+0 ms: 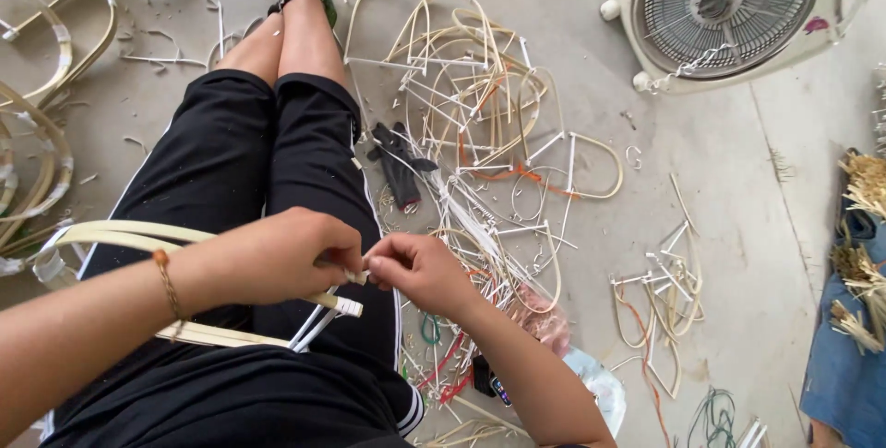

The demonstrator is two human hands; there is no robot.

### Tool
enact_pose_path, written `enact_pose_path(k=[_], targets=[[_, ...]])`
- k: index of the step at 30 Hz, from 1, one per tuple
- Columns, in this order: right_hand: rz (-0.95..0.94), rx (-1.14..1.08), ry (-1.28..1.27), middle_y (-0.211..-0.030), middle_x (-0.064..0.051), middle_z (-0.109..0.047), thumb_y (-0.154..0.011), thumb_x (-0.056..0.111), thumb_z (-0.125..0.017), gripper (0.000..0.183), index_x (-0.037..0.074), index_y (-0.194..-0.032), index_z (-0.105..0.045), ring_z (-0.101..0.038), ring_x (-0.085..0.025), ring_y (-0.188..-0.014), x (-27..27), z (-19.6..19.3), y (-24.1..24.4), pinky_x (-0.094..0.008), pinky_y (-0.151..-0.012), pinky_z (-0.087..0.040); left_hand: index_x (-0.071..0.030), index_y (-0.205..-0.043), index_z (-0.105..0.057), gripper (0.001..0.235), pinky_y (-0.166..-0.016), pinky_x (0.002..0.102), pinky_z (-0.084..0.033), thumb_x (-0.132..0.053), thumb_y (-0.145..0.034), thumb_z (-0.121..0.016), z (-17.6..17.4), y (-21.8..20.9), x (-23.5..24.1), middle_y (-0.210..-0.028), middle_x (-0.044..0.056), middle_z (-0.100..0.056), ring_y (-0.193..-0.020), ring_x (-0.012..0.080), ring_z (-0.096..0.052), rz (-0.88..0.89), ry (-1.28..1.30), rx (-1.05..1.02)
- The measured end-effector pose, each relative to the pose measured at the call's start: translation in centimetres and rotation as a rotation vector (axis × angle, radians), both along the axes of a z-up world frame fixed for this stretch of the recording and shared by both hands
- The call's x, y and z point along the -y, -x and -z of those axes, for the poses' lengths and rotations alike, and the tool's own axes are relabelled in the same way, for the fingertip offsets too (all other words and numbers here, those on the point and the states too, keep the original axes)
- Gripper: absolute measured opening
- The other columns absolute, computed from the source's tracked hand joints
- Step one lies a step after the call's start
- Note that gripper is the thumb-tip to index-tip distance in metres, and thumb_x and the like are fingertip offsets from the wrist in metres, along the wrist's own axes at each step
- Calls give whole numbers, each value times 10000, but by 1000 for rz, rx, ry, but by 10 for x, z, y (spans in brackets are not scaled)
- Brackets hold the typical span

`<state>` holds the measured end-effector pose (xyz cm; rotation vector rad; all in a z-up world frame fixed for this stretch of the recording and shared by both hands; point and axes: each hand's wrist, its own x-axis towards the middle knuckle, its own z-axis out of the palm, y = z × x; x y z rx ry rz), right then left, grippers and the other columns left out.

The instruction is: Assembling circular bamboo frames by securing bamboo strips with plastic ties.

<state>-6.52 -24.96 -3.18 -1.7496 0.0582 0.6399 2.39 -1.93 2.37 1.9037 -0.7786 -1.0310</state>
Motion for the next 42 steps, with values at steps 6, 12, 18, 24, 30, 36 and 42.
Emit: enact_pose_path(k=[6, 12, 18, 24, 30, 36, 42], targets=[[-283, 652, 537, -882, -114, -733, -932, 116, -697, 117, 43, -1020, -723, -717, -284, -749, -24, -59, 26, -374, -696, -563, -96, -969, -797, 192, -806, 346, -595, -137, -800, -715, -2, 4, 8, -864, 114, -791, -851, 261, -775, -49, -100, 64], [-198, 681, 550, -928, -110, -752, -927, 105, -721, 157, 39, -1070, -726, -732, -282, -775, -29, -88, 21, -370, -690, -574, -88, -972, -800, 220, -815, 349, -594, -109, -781, -693, -7, 8, 9, -870, 121, -789, -868, 269, -771, -57, -78, 57], [-151, 253, 295, -880, -75, -772, -897, 135, -743, 137, 51, -1002, -716, -789, -195, -807, -19, -83, -2, -300, -751, -612, -89, -981, -802, 244, -808, 345, -599, -118, -771, -681, -11, 8, 5, -867, 123, -793, -865, 261, -780, -60, -70, 12], [-289, 333, 388, -899, -92, -764, -912, 125, -708, 127, 59, -1012, -750, -755, -190, -787, -19, -94, -14, -305, -703, -582, -84, -964, -805, 250, -793, 334, -601, -124, -759, -667, -7, 6, 5, -840, 125, -796, -831, 252, -787, -49, -70, -6], [-230, 202, 373, -892, -96, -768, -894, 152, -726, 157, 41, -1004, -722, -780, -176, -784, -26, -96, -16, -292, -693, -603, -70, -941, -797, 254, -741, 344, -595, -258, -769, -801, -11, 4, 6, -811, 131, -791, -786, 251, -782, -50, -99, -19], [-232, 232, 388, -883, -104, -775, -888, 139, -715, 139, 34, -980, -716, -781, -175, -790, -25, -90, -15, -282, -704, -602, -73, -955, -771, 276, -675, 355, -599, -300, -802, -803, -26, 3, 11, -791, 119, -781, -721, 247, -785, -75, -207, -96], [-151, 164, 318, -911, -83, -783, -942, 155, -688, 195, 52, -1093, -758, -733, -130, -789, -13, -81, -11, -267, -743, -569, -62, -882, -769, 236, -737, 363, -593, -285, -807, -781, -10, 8, 11, -804, 106, -782, -781, 255, -774, -75, -162, 34]])
